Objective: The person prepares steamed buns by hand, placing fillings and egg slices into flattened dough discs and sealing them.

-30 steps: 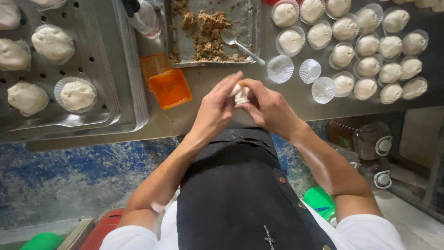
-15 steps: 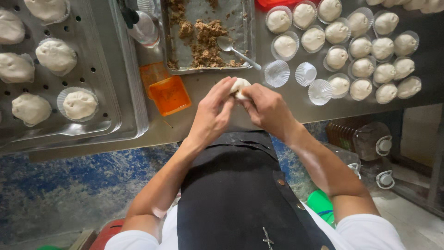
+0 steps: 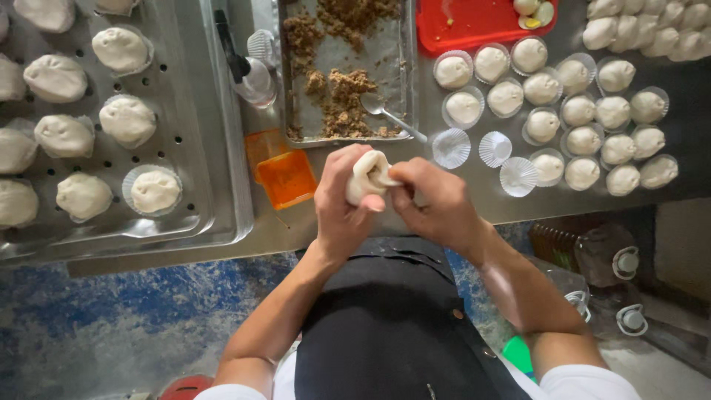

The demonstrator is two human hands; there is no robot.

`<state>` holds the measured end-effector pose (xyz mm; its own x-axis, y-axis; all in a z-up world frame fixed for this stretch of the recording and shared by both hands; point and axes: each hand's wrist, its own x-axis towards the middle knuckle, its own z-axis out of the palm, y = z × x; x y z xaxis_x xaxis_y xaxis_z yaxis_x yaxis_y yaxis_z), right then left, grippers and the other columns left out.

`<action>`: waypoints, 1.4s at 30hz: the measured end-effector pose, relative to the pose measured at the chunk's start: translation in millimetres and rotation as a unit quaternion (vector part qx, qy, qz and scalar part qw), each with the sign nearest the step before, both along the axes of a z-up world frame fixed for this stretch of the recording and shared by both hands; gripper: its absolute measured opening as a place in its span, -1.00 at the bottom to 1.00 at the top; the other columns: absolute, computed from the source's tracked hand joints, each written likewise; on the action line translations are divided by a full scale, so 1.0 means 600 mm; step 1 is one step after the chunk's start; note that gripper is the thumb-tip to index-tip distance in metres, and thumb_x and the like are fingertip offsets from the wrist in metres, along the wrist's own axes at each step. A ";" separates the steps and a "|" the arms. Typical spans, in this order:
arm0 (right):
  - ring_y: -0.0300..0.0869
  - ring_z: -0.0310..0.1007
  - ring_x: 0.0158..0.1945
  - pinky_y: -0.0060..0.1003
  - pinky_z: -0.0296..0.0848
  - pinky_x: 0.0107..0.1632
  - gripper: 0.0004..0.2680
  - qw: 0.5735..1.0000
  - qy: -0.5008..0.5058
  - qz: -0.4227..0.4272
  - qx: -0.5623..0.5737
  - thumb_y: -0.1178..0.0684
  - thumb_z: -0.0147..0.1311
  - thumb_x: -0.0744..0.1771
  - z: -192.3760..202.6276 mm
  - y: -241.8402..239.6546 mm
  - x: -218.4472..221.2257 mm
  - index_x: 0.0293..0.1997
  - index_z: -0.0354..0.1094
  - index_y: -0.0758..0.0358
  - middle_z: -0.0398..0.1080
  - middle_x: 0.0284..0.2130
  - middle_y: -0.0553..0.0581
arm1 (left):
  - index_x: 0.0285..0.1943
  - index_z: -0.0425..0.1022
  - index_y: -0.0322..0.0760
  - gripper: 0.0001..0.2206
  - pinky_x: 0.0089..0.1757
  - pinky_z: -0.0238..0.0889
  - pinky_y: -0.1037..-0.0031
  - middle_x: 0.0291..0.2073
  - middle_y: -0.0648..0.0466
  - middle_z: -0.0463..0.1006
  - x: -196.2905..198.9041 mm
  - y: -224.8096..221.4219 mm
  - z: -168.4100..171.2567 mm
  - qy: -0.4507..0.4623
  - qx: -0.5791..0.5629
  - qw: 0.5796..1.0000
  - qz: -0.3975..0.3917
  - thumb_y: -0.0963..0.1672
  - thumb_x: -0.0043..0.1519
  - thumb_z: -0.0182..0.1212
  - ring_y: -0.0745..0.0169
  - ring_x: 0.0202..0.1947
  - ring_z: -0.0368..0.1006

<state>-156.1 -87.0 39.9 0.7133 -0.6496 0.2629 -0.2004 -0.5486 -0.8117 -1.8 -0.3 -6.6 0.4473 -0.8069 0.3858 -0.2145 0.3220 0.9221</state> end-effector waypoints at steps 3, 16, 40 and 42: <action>-0.28 0.51 -0.25 -0.38 0.50 -0.21 -0.79 0.997 -0.022 0.016 0.069 0.23 0.17 0.38 -0.003 -0.007 -0.001 0.12 0.29 0.25 0.48 -0.26 0.12 | 0.22 0.44 -0.39 -0.37 0.06 0.40 0.37 0.08 -0.09 0.50 0.001 0.000 -0.012 0.050 0.007 0.998 -0.039 0.22 0.36 0.10 0.08 0.08 0.48; -0.28 0.43 -0.45 -0.36 0.42 -0.35 -0.87 0.980 0.101 -0.030 0.171 0.18 0.20 0.37 -0.059 -0.013 -0.024 -0.02 0.36 0.29 0.46 -0.47 0.11 | 0.28 0.38 -0.34 -0.46 -0.05 0.38 0.47 0.02 0.01 0.50 0.037 -0.006 -0.064 0.090 0.145 0.964 -0.205 0.16 0.43 0.01 0.26 -0.03 0.45; 0.03 0.49 -0.24 -0.12 0.48 -0.19 -0.87 0.989 0.138 0.044 0.027 0.20 0.18 0.33 -0.076 -0.041 -0.032 -0.07 0.33 0.31 0.38 -0.26 0.21 | 0.43 0.29 -0.33 -0.55 -0.04 0.38 0.50 0.10 -0.06 0.52 0.029 -0.017 -0.060 0.050 0.213 0.956 -0.195 -0.04 0.41 0.10 0.29 -0.02 0.47; 0.07 0.49 -0.21 -0.10 0.47 -0.16 -0.86 0.985 0.157 0.062 0.019 0.19 0.18 0.32 -0.092 -0.040 -0.036 -0.07 0.34 0.31 0.40 -0.24 0.23 | 0.41 0.29 -0.33 -0.56 -0.07 0.40 0.50 0.08 -0.06 0.51 0.022 -0.015 -0.066 0.062 0.234 0.951 -0.195 -0.05 0.39 0.12 0.30 -0.06 0.47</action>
<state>-178.0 -111.1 -15.5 0.8301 -0.5575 -0.0061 -0.3783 -0.5552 -0.7408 11.2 -9.3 -46.1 0.0980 -0.9910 -0.0916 -0.0440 -0.0963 0.9944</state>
